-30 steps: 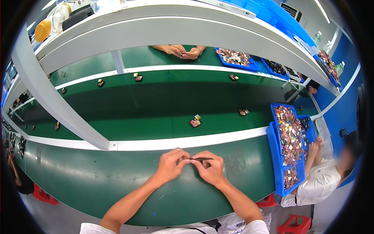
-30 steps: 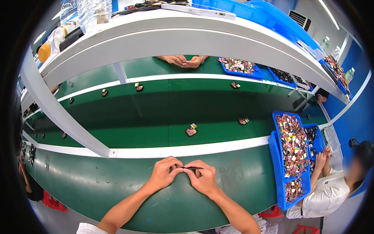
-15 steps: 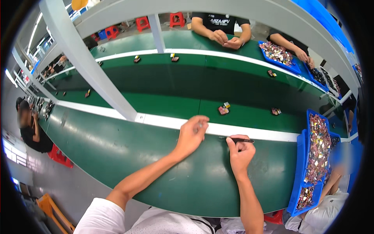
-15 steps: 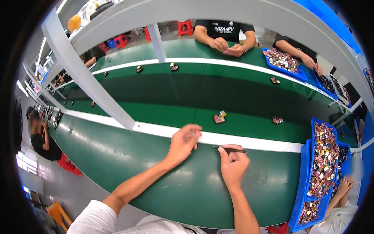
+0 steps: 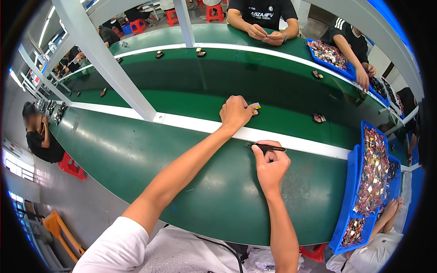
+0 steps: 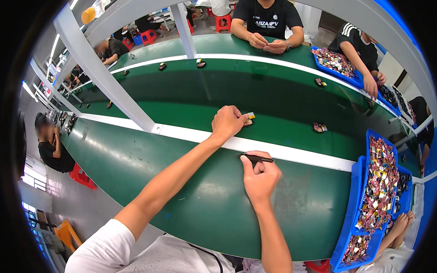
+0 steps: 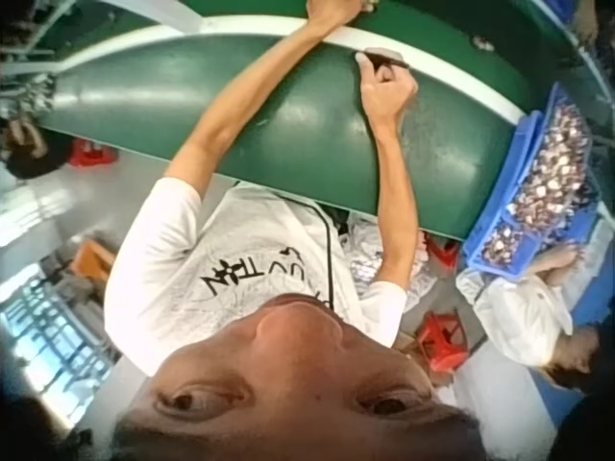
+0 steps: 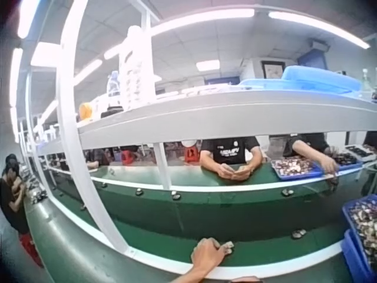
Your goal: Assemble small electronic components at a factory workbench using a marking pen.
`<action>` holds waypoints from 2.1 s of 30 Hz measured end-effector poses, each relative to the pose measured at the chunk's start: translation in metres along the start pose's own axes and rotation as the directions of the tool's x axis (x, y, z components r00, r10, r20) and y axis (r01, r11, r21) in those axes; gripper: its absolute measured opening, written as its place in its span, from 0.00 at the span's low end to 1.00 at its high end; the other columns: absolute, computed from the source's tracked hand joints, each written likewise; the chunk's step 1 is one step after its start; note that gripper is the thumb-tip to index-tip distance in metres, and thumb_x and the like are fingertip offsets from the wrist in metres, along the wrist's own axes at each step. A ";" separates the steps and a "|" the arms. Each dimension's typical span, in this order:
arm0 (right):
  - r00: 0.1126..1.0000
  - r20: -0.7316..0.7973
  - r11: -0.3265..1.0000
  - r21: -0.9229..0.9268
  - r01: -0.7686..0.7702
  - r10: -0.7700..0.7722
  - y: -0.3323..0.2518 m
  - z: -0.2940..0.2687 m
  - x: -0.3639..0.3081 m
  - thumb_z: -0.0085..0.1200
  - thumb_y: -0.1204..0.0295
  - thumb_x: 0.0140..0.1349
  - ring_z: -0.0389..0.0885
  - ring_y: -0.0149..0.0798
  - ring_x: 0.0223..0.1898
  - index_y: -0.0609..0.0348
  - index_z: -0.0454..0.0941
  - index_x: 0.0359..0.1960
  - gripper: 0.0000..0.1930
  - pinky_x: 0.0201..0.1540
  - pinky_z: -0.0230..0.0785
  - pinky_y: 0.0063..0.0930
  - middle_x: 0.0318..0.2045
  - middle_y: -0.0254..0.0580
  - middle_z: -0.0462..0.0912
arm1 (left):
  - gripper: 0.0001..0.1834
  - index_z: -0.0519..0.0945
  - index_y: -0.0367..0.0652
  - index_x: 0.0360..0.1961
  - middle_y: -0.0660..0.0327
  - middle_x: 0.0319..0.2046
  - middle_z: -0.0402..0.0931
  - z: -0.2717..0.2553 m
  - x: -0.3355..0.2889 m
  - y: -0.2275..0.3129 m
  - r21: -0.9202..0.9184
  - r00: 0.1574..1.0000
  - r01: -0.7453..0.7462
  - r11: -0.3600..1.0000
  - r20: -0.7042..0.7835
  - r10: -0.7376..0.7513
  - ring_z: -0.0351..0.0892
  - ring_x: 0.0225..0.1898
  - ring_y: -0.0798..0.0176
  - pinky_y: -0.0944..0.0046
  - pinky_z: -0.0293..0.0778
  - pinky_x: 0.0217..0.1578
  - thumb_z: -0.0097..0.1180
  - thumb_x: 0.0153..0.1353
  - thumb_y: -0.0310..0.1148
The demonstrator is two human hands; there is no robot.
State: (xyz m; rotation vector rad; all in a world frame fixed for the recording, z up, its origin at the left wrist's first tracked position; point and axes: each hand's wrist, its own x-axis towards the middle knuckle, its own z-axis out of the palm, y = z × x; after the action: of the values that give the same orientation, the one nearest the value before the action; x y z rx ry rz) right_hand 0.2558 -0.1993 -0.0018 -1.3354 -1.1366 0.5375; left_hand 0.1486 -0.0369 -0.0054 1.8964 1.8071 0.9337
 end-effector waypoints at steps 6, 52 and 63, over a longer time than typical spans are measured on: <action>0.999 0.023 0.998 -0.044 0.042 -0.041 -0.003 -0.001 -0.001 0.70 0.82 0.54 0.52 0.20 0.16 0.62 0.85 0.34 0.08 0.21 0.45 0.21 0.14 0.23 0.59 | 0.19 0.81 0.38 0.24 0.57 0.21 0.83 -0.009 0.003 -0.006 -0.175 0.986 0.150 0.973 0.105 -0.133 0.84 0.21 0.58 0.57 0.79 0.28 0.72 0.57 0.44; 0.985 0.175 0.998 -0.065 0.010 0.001 -0.006 -0.005 -0.008 0.72 0.80 0.54 0.56 0.15 0.14 0.61 0.85 0.36 0.09 0.20 0.46 0.17 0.11 0.20 0.65 | 0.07 0.84 0.33 0.45 0.59 0.27 0.84 -0.065 -0.104 -0.050 -0.646 0.927 -0.101 0.756 0.215 0.307 0.75 0.17 0.74 0.73 0.69 0.18 0.61 0.68 0.23; 0.941 0.236 0.952 0.127 -0.277 0.242 -0.011 -0.007 -0.007 0.69 0.82 0.58 0.56 0.14 0.18 0.64 0.83 0.38 0.08 0.21 0.46 0.15 0.20 0.20 0.72 | 0.08 0.84 0.34 0.46 0.57 0.31 0.86 -0.064 -0.108 -0.051 -0.604 0.904 -0.235 0.762 0.152 0.399 0.78 0.18 0.72 0.72 0.72 0.19 0.62 0.67 0.23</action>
State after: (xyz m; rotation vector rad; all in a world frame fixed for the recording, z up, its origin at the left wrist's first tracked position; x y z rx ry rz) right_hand 0.2555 -0.2111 0.0073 -1.3176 -1.0724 0.9695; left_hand 0.0713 -0.1476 -0.0162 1.8313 0.9000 1.1069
